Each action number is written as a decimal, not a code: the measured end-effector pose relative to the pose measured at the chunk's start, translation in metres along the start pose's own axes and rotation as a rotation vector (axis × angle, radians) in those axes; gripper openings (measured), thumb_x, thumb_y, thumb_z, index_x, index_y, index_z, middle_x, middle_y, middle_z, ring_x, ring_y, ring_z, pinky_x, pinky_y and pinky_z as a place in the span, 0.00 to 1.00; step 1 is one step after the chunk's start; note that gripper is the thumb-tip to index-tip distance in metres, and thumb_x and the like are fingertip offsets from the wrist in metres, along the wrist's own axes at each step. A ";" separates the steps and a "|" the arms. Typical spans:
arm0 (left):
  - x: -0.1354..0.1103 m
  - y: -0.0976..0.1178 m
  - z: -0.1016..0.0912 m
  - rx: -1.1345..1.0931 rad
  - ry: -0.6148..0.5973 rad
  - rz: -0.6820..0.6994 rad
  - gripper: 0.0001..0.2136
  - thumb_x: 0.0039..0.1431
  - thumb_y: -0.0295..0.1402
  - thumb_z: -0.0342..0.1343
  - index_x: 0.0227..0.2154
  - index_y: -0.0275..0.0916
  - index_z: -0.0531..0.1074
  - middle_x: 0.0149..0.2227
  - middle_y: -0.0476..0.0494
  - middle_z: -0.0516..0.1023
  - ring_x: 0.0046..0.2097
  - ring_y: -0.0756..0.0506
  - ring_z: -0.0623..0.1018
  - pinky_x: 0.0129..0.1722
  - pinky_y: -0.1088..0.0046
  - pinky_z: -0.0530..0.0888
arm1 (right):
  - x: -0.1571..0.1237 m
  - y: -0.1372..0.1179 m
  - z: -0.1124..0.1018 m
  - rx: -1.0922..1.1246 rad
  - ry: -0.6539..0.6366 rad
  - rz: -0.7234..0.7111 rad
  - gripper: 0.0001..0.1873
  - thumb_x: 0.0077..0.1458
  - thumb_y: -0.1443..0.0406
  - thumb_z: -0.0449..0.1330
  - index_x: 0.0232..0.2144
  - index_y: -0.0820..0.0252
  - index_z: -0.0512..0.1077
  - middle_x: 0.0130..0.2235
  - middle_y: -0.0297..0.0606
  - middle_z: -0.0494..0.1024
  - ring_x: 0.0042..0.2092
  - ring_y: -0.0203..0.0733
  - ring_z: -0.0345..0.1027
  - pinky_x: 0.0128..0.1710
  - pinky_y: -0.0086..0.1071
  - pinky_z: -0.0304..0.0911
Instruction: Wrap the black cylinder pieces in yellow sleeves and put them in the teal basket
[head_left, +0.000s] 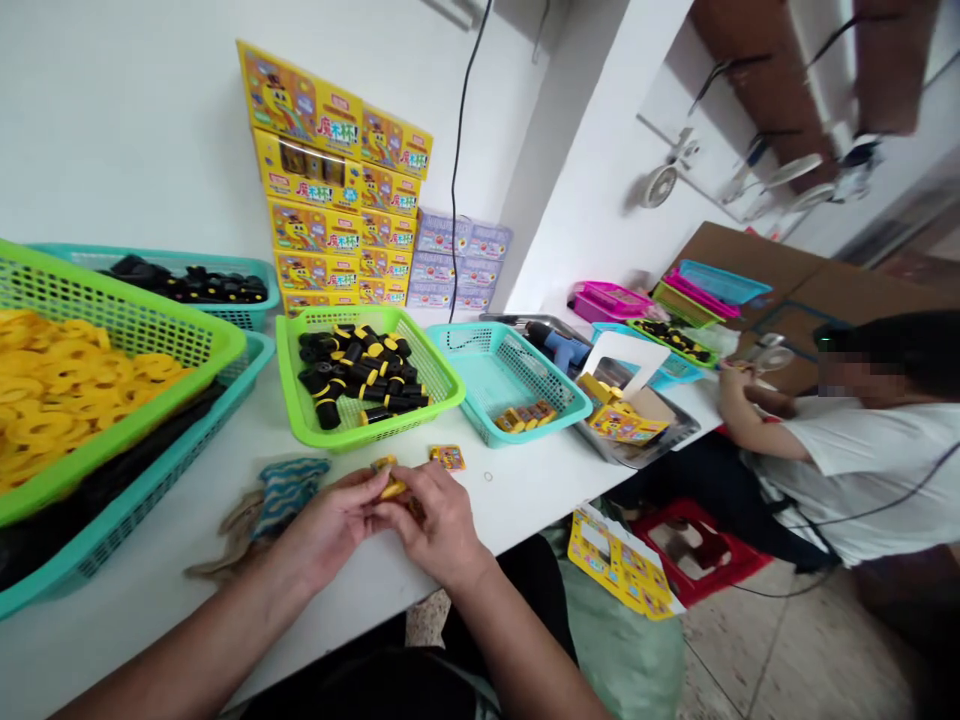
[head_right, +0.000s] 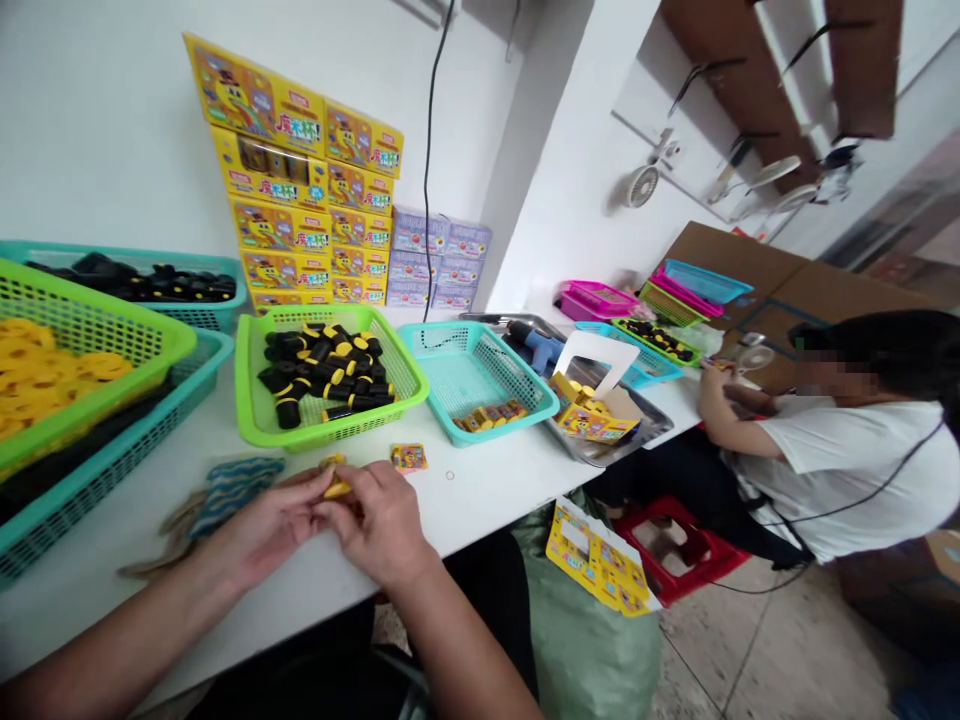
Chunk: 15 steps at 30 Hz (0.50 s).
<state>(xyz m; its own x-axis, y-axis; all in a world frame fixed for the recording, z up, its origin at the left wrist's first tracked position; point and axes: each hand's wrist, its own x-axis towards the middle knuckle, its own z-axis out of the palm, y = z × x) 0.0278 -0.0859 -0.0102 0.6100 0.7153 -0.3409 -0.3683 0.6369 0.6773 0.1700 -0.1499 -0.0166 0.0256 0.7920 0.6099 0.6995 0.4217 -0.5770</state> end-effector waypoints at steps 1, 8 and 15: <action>0.000 -0.001 0.000 -0.001 0.024 0.010 0.04 0.54 0.26 0.62 0.33 0.33 0.76 0.35 0.41 0.78 0.34 0.48 0.77 0.32 0.76 0.75 | 0.000 -0.002 0.001 0.036 -0.008 0.054 0.19 0.56 0.58 0.63 0.48 0.59 0.71 0.36 0.40 0.75 0.37 0.41 0.69 0.38 0.34 0.67; -0.002 0.005 0.003 0.000 -0.016 -0.063 0.13 0.60 0.40 0.57 0.39 0.35 0.75 0.36 0.37 0.79 0.35 0.44 0.78 0.34 0.71 0.75 | 0.014 -0.006 -0.006 -0.049 0.010 0.215 0.12 0.46 0.64 0.61 0.36 0.57 0.68 0.32 0.35 0.74 0.33 0.39 0.68 0.32 0.30 0.65; -0.004 0.001 -0.007 0.202 0.093 -0.155 0.17 0.54 0.42 0.60 0.41 0.34 0.75 0.33 0.39 0.79 0.31 0.45 0.77 0.25 0.76 0.69 | 0.112 0.050 -0.093 -0.630 0.124 0.569 0.13 0.50 0.63 0.60 0.39 0.62 0.68 0.35 0.44 0.78 0.36 0.47 0.73 0.37 0.37 0.65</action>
<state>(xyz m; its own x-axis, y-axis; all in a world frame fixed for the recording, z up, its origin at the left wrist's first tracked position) 0.0201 -0.0861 -0.0127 0.5778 0.6431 -0.5026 -0.1222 0.6770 0.7257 0.2738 -0.0815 0.0732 0.5452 0.7393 0.3952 0.8218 -0.3784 -0.4260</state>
